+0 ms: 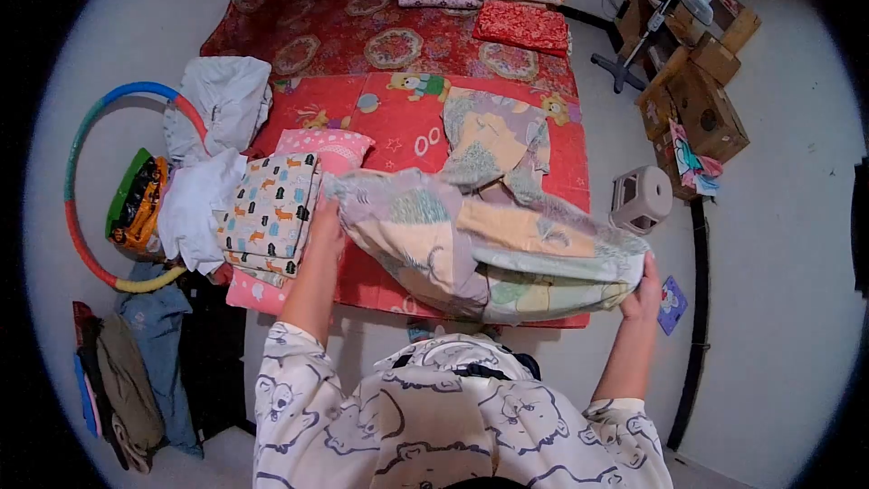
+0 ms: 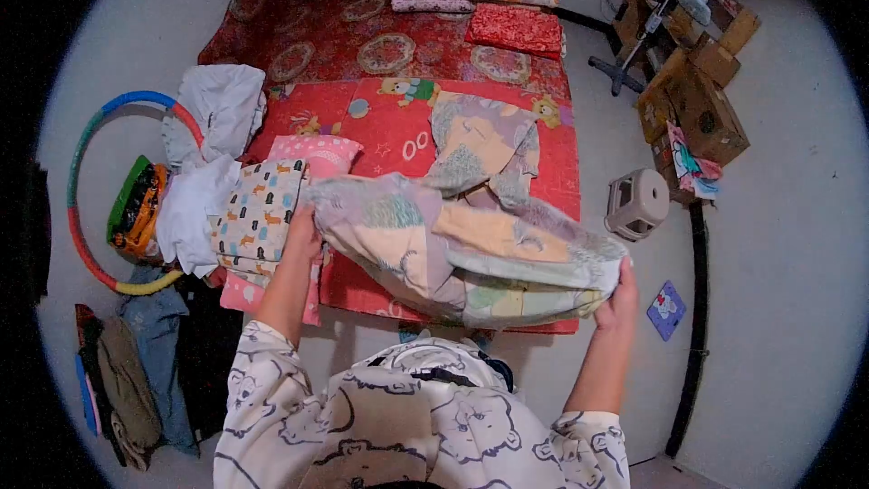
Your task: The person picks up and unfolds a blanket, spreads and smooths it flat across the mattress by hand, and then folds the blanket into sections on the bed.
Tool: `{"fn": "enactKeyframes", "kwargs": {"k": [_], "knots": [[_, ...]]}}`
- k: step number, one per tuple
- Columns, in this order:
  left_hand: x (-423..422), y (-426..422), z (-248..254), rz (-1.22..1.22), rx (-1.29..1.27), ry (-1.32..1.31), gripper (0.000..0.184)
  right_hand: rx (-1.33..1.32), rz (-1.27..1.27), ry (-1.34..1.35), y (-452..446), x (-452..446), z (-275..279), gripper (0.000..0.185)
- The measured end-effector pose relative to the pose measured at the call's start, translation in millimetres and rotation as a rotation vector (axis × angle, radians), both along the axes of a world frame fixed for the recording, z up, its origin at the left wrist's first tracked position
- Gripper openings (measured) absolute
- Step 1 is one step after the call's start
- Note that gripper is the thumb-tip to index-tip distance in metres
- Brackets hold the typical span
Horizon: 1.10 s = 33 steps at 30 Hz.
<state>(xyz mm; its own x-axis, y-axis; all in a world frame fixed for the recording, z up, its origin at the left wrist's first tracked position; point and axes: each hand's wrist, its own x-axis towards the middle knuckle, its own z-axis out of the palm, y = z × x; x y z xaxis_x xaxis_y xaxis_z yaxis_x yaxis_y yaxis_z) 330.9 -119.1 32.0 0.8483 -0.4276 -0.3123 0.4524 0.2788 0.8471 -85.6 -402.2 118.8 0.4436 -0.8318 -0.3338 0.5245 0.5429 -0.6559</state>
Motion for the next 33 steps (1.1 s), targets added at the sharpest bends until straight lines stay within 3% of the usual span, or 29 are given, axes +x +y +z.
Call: {"fn": "enactKeyframes", "kwargs": {"k": [2,3,4,6,8,9,11,12,13,15,17,19,20,21,23,24,26,27,29,30,32,33], "knots": [[4.7,-0.9,-34.0,-0.017,0.061,-0.037,0.030,0.060,0.008,-0.030,0.7,0.6,-9.1,0.033],[16.2,9.3,-52.2,-0.018,0.208,-0.066,0.031,0.071,-0.014,-0.058,2.6,-2.2,-5.6,0.033],[14.7,13.3,-47.4,-0.020,0.357,-0.093,0.032,0.073,-0.012,-0.051,8.7,-1.7,7.1,0.033],[9.7,25.7,-35.0,0.014,0.350,-0.061,0.037,-0.016,-0.001,-0.077,21.0,-0.1,30.1,0.032],[7.6,30.3,-28.5,0.391,0.443,-0.137,0.036,-0.057,0.040,-0.085,28.1,-1.7,33.8,0.037],[25.5,41.2,-77.5,0.454,0.557,-0.158,0.044,-0.034,0.096,-0.093,38.6,5.2,40.3,0.038],[-12.0,27.3,-70.5,0.246,0.722,-0.366,0.060,0.007,0.201,-0.145,64.4,23.9,38.7,0.039],[-27.4,19.5,-96.6,0.039,1.024,-0.511,0.070,0.042,0.229,-0.139,77.2,33.7,32.1,0.039],[-70.3,0.0,-96.0,-0.026,1.057,-0.472,0.077,0.074,0.258,-0.134,88.0,42.8,22.9,0.039],[-129.3,-23.2,-104.8,-0.392,1.128,-0.310,0.098,0.072,0.347,-0.123,111.1,59.6,16.5,0.039],[-175.2,-42.7,-79.9,-0.474,1.345,-0.206,0.102,0.058,0.424,-0.139,122.9,63.4,37.3,0.038],[-182.0,-35.2,-85.2,-0.509,1.398,-0.113,0.103,-0.133,0.337,-0.006,118.2,53.0,48.3,0.039],[-176.3,-29.7,-83.4,-0.547,1.454,-0.055,0.104,-0.054,0.273,-0.086,105.8,43.0,52.0,0.039],[-172.3,-20.5,-86.2,-0.542,1.443,-0.055,0.104,-0.076,0.239,-0.173,101.0,39.0,68.6,0.039],[-164.4,0.9,-93.9,-0.594,1.374,-0.278,0.083,-0.103,0.212,-0.257,91.5,30.8,84.2,0.039],[-157.9,6.7,-95.7,-0.594,1.372,-0.276,0.083,-0.146,0.195,-0.289,88.6,23.2,81.9,0.039],[-149.6,16.7,-98.1,-0.868,1.317,-0.195,0.056,-0.181,0.178,-0.319,81.8,13.0,76.0,0.038],[-154.1,21.7,-105.5,-0.868,1.319,-0.194,0.056,-0.142,0.147,-0.288,77.6,9.9,73.1,0.038],[-164.9,29.9,-133.4,-0.561,1.211,-0.470,0.038,-0.107,0.062,-0.259,68.5,6.6,77.7,0.038],[-155.5,26.9,-144.7,-0.562,1.213,-0.477,0.038,-0.107,0.057,-0.264,60.8,0.6,78.1,0.038],[-123.9,19.6,-156.5,-0.258,1.171,-0.408,0.033,-0.159,0.053,-0.348,39.4,-19.6,77.5,0.038],[-103.3,17.6,-144.4,-0.119,1.042,-0.542,0.030,-0.153,-0.007,-0.350,28.8,-30.9,74.5,0.037]]}}
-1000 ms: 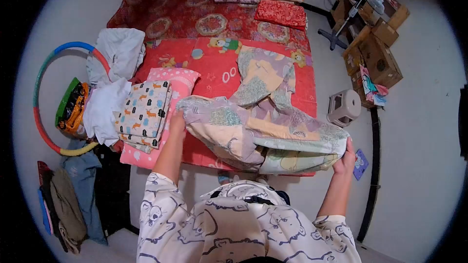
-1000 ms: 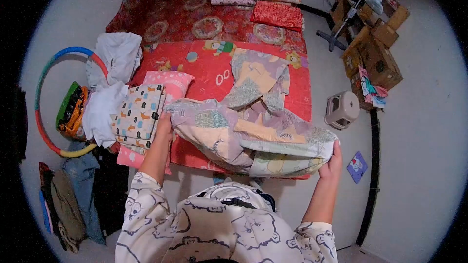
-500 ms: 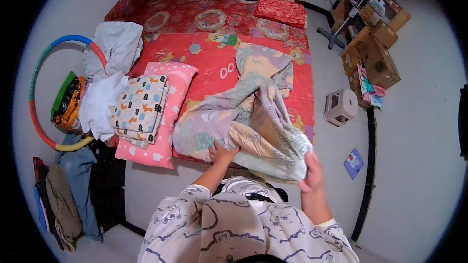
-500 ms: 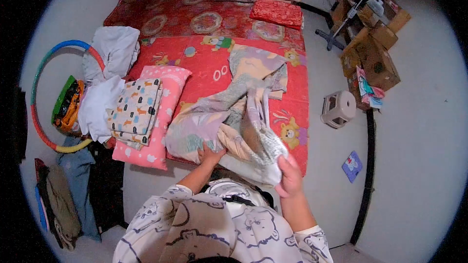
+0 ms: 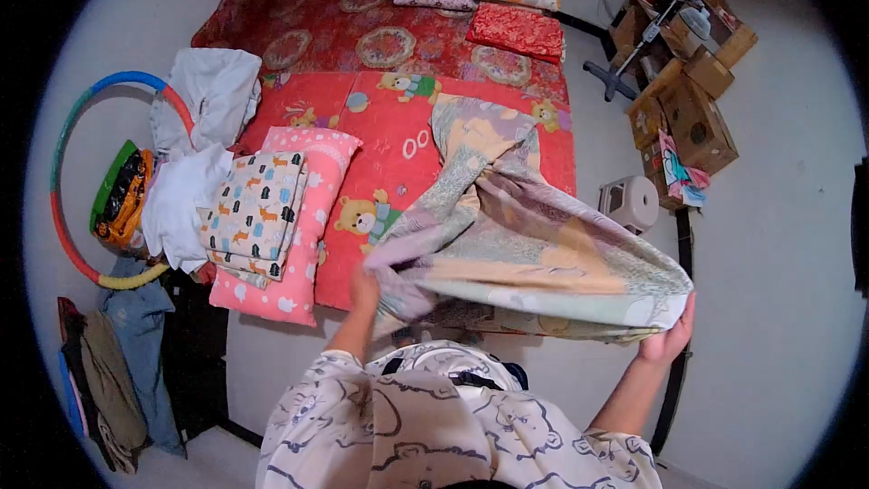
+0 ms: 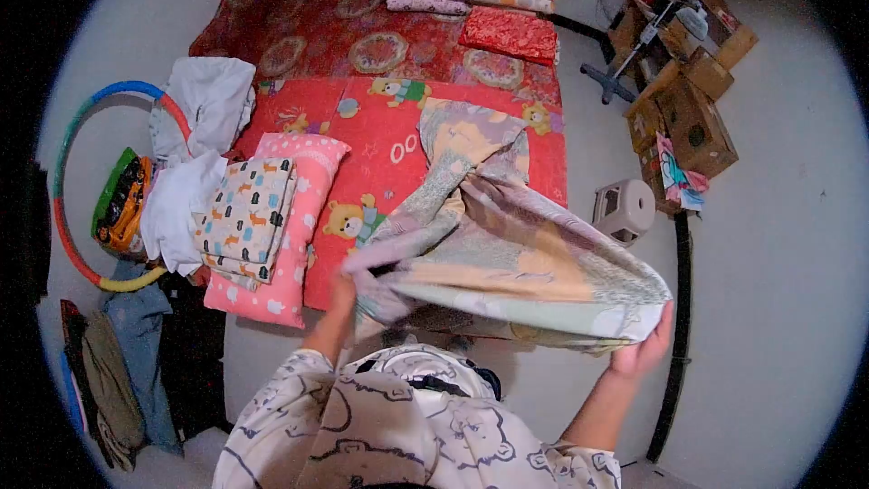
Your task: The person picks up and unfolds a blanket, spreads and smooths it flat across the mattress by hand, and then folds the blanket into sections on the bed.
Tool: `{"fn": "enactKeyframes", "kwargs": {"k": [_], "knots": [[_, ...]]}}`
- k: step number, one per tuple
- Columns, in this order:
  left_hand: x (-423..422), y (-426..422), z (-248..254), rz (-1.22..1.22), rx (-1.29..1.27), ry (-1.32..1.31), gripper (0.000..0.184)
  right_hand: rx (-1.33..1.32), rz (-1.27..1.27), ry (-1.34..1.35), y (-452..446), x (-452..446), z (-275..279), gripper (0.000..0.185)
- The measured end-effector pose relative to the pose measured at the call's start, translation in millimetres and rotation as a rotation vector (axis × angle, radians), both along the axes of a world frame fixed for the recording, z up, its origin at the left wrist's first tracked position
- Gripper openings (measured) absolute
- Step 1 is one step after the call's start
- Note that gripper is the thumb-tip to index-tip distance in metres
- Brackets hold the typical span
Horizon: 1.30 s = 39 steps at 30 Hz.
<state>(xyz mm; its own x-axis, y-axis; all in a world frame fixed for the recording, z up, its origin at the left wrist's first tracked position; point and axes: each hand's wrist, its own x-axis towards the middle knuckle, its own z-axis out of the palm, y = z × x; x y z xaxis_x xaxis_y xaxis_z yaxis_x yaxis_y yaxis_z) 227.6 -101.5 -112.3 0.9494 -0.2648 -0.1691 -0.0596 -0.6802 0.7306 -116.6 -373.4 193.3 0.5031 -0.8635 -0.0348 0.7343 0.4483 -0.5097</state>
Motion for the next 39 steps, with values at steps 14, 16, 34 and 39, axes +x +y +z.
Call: {"fn": "enactKeyframes", "kwargs": {"k": [14,16,34,39], "knots": [[224.3,8.1,334.2,0.087,0.171,-0.922,0.025,0.191,-0.823,0.264,-103.3,-129.6,-44.1,0.041],[246.9,8.5,350.4,0.057,0.157,-0.953,0.025,0.159,-0.846,0.278,-105.2,-126.0,-34.3,0.041],[70.5,-48.2,92.7,-0.441,-0.138,0.460,0.024,-0.043,0.314,0.434,60.1,67.7,-93.5,0.036],[-43.4,-105.5,111.9,-0.627,-0.338,1.097,0.058,-0.581,1.246,0.630,145.7,129.2,-86.6,0.025]]}}
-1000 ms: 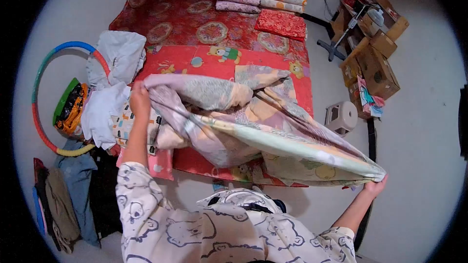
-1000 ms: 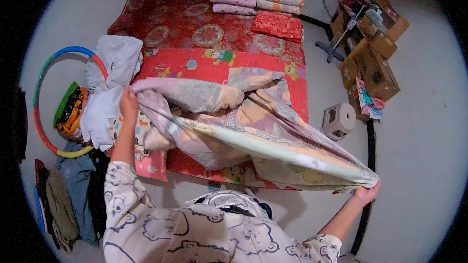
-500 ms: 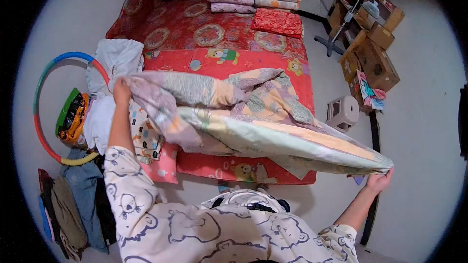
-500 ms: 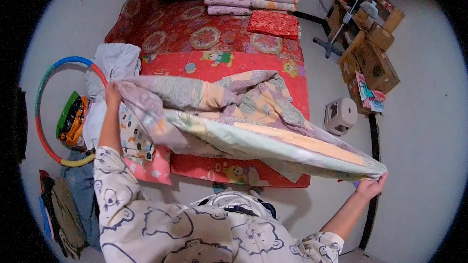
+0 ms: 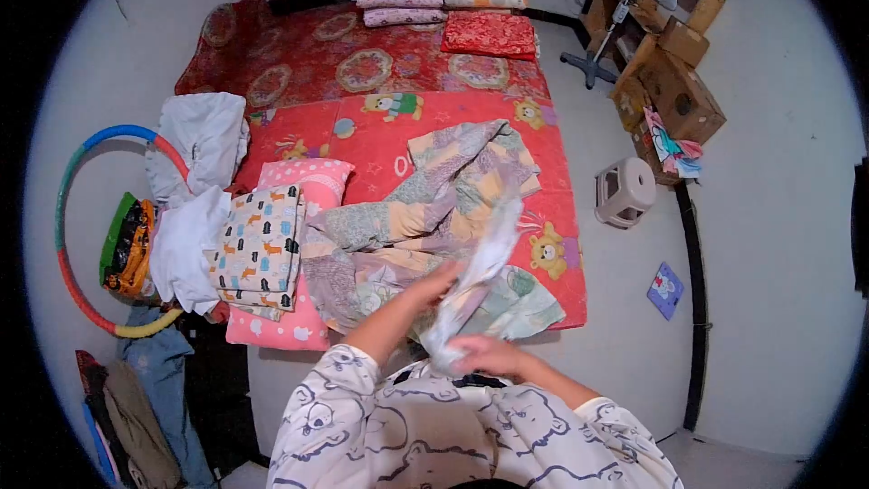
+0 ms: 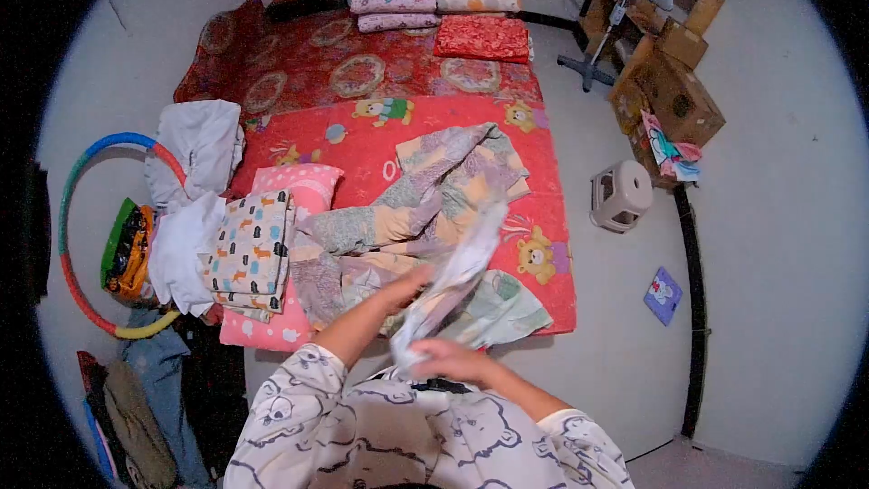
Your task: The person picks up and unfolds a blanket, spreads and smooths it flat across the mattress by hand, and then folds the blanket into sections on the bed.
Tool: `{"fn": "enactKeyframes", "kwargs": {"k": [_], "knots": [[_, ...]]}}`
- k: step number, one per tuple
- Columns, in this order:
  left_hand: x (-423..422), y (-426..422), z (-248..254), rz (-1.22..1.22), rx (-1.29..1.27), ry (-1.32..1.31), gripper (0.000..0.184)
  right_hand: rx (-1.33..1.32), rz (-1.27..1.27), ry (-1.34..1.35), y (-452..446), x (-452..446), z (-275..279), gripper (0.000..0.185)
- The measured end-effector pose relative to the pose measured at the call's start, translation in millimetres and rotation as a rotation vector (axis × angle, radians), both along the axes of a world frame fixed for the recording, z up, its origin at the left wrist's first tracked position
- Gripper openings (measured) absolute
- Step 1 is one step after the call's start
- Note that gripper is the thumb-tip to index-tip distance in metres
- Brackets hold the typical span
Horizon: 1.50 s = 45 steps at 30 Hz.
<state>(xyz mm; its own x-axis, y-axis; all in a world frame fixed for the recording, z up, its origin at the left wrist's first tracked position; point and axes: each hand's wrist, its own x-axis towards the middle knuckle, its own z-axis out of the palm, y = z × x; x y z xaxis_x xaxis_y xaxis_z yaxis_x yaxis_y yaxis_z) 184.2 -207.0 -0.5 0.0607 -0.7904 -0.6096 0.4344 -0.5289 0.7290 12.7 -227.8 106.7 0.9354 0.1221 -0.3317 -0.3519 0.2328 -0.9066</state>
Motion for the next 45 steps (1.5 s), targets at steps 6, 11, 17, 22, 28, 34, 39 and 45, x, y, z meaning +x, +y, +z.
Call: {"fn": "enactKeyframes", "kwargs": {"k": [6,11,17,22,28,34,39,45], "knots": [[-46.6,7.6,-64.6,-0.133,-0.207,-0.599,0.028,0.147,0.202,-0.102,5.0,17.1,-14.3,0.018],[-9.2,40.6,31.7,0.420,-0.080,0.065,0.027,0.506,-0.529,-0.008,-18.0,-7.9,-50.6,0.027],[-16.7,61.1,100.9,0.108,-0.363,0.108,0.033,0.693,-0.875,0.278,-43.9,5.7,-74.5,0.065],[-42.4,65.5,112.4,-0.663,-0.420,-0.012,0.027,0.751,-0.841,0.078,-55.2,64.8,-67.9,0.064],[-23.3,91.4,130.9,-0.656,-0.532,-0.018,0.028,0.647,-0.914,0.234,-107.5,101.1,-134.2,0.032],[-12.0,114.2,130.2,-0.049,-0.313,-0.132,0.029,0.480,-1.125,-0.185,-204.6,219.6,-43.1,0.021],[3.5,120.3,123.5,-0.081,-0.321,-0.102,0.030,0.138,-0.667,-0.687,-137.1,252.5,138.1,0.016],[8.5,107.6,121.5,-0.322,-0.335,-0.086,0.033,-0.475,-0.389,-0.446,-83.8,244.7,116.6,0.044]]}}
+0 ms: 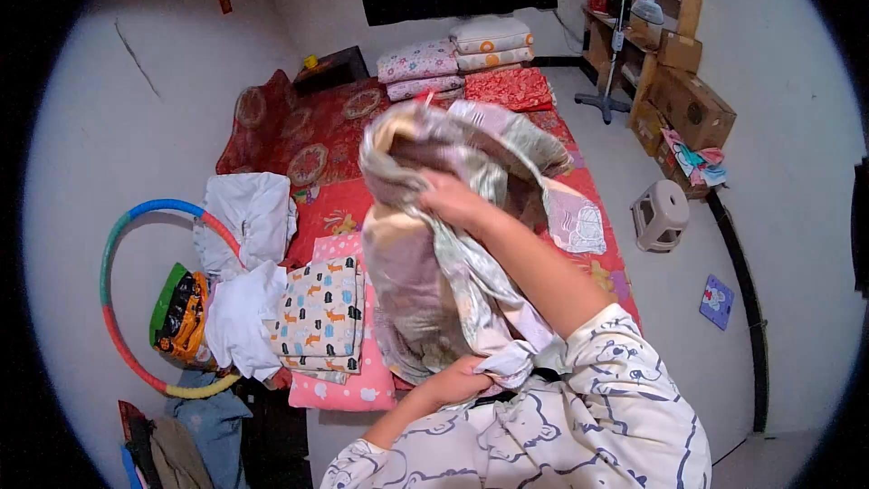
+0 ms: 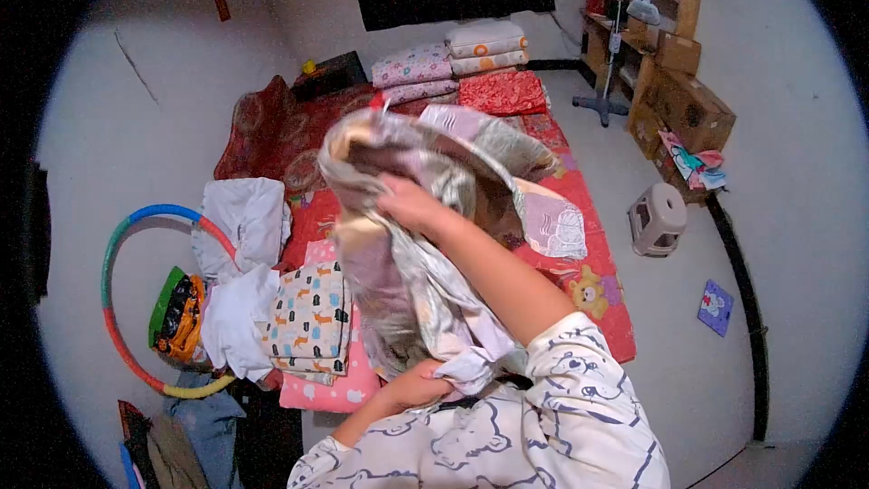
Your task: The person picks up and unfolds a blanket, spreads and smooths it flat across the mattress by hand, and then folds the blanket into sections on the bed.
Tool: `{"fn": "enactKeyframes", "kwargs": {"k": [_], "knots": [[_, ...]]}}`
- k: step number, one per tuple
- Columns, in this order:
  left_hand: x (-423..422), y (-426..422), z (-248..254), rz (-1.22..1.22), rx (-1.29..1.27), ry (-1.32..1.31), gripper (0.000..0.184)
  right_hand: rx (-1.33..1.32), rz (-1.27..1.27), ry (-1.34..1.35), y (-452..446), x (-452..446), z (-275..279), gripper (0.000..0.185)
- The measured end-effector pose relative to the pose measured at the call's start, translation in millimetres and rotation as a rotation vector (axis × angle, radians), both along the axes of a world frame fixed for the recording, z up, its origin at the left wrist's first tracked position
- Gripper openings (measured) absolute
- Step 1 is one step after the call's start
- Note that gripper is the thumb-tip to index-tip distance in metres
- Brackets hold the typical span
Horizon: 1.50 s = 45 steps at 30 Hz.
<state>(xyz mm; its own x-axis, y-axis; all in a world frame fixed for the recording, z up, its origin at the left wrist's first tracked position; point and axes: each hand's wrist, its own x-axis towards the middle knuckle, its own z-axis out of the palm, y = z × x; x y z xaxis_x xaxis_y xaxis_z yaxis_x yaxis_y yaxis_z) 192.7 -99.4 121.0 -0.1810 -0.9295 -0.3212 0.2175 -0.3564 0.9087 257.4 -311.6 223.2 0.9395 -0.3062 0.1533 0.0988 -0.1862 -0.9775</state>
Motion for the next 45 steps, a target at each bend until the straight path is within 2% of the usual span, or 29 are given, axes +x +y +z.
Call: {"fn": "enactKeyframes", "kwargs": {"k": [1,4,5,6,9,11,15,17,18,20,21,23,25,26,27,28,29,31,32,33,35,36,37,38,39,41,43,44,45], "knots": [[0.5,0.6,-1.6,-0.003,-0.003,0.003,0.033,0.129,0.048,-0.065,-3.5,1.3,-38.3,0.037],[1.4,5.3,-4.2,-0.075,-0.045,-0.060,0.035,0.281,-0.131,0.328,2.3,-48.9,-84.7,0.032],[5.3,6.5,-8.6,-0.075,-0.042,-0.044,0.035,0.510,-0.071,0.137,-2.6,-54.6,-137.3,0.034],[8.9,8.9,-16.4,-0.062,-0.040,0.007,0.035,0.710,-0.096,0.170,7.1,-75.7,-141.2,0.038],[17.5,10.9,-0.7,0.056,-0.064,0.037,0.033,0.753,-0.268,0.253,29.0,-124.4,-146.8,0.042],[28.9,4.0,-14.9,0.233,-0.040,0.095,0.038,0.954,-0.290,0.168,39.5,-146.3,-156.2,0.044],[40.7,-20.0,-34.3,0.441,0.225,0.005,0.049,0.792,-0.188,0.161,64.7,-172.3,-141.9,0.043],[34.0,-39.2,-47.6,0.581,0.233,0.006,0.048,0.443,0.059,0.213,74.3,-181.2,-147.3,0.038],[19.5,-55.8,-24.5,0.557,0.213,0.015,0.043,0.096,0.134,0.194,84.6,-186.3,-161.0,0.036],[33.9,-64.6,-85.3,0.508,0.236,0.037,0.042,0.077,0.242,0.271,87.0,-191.3,-142.8,0.036],[31.4,-76.7,-80.8,0.464,0.249,0.062,0.042,0.097,0.282,0.358,79.6,-197.3,-124.1,0.036],[20.9,-79.9,-74.0,0.538,0.279,0.129,0.046,0.397,0.145,0.208,73.6,-202.2,-159.1,0.042],[2.0,-81.2,-42.0,0.728,0.059,0.338,0.047,1.173,-0.038,0.343,50.4,-220.0,-157.1,0.064],[4.2,-79.8,-52.7,0.686,-0.006,0.393,0.049,1.293,-0.141,0.334,42.3,-224.0,-152.8,0.071],[-16.0,-75.6,-22.0,0.603,-0.055,0.345,0.051,1.411,-0.219,0.350,34.6,-231.7,-152.1,0.078],[-22.6,-75.1,-16.8,0.474,-0.056,0.279,0.050,1.532,-0.141,0.239,21.2,-234.9,-196.7,0.080],[-26.0,-74.1,-11.8,0.328,-0.054,0.216,0.049,1.571,-0.164,0.116,17.5,-233.9,-201.2,0.078],[-52.6,-74.7,33.7,-0.202,-0.172,-0.331,0.048,1.600,-0.181,0.045,-4.3,-225.2,-193.2,0.076],[-55.4,-77.4,26.3,-0.201,-0.171,-0.330,0.048,1.626,-0.214,0.070,-5.3,-224.2,-181.5,0.060],[-60.3,-78.8,11.5,-0.281,-0.151,-0.324,0.045,1.633,-0.199,0.086,-10.6,-221.4,-194.9,0.060],[-51.8,-80.1,-24.6,-0.371,-0.137,-0.321,0.042,1.400,-0.204,0.371,-24.5,-210.8,-231.9,0.040],[-39.9,-80.1,-44.4,-0.174,-0.071,-0.232,0.040,1.265,-0.411,0.422,-14.2,-209.0,-178.0,0.029],[-38.7,-85.0,-28.6,0.027,0.044,-0.129,0.042,1.267,-0.408,0.416,-15.5,-210.5,-174.5,0.029],[-37.5,-89.8,-13.1,0.245,0.130,-0.018,0.045,1.005,-0.388,0.515,-14.2,-215.3,-174.8,0.030],[-31.5,-91.2,-16.9,0.240,0.136,-0.023,0.045,0.749,-0.367,0.601,-10.5,-218.9,-174.5,0.032],[-14.7,-93.6,-44.2,0.679,-0.333,-1.005,0.042,0.574,-0.253,0.581,0.5,-228.1,-163.8,0.035],[-10.1,-90.3,-80.9,0.560,-0.328,-1.336,0.041,0.206,-0.035,0.530,4.2,-236.6,-146.7,0.044],[-2.5,-91.1,-83.8,0.262,-0.259,-1.102,0.039,0.200,-0.004,0.517,2.9,-237.3,-137.9,0.048],[18.2,-88.7,-114.9,0.262,-0.259,-1.102,0.039,0.199,-0.005,0.517,-2.7,-239.1,-126.8,0.048]]}}
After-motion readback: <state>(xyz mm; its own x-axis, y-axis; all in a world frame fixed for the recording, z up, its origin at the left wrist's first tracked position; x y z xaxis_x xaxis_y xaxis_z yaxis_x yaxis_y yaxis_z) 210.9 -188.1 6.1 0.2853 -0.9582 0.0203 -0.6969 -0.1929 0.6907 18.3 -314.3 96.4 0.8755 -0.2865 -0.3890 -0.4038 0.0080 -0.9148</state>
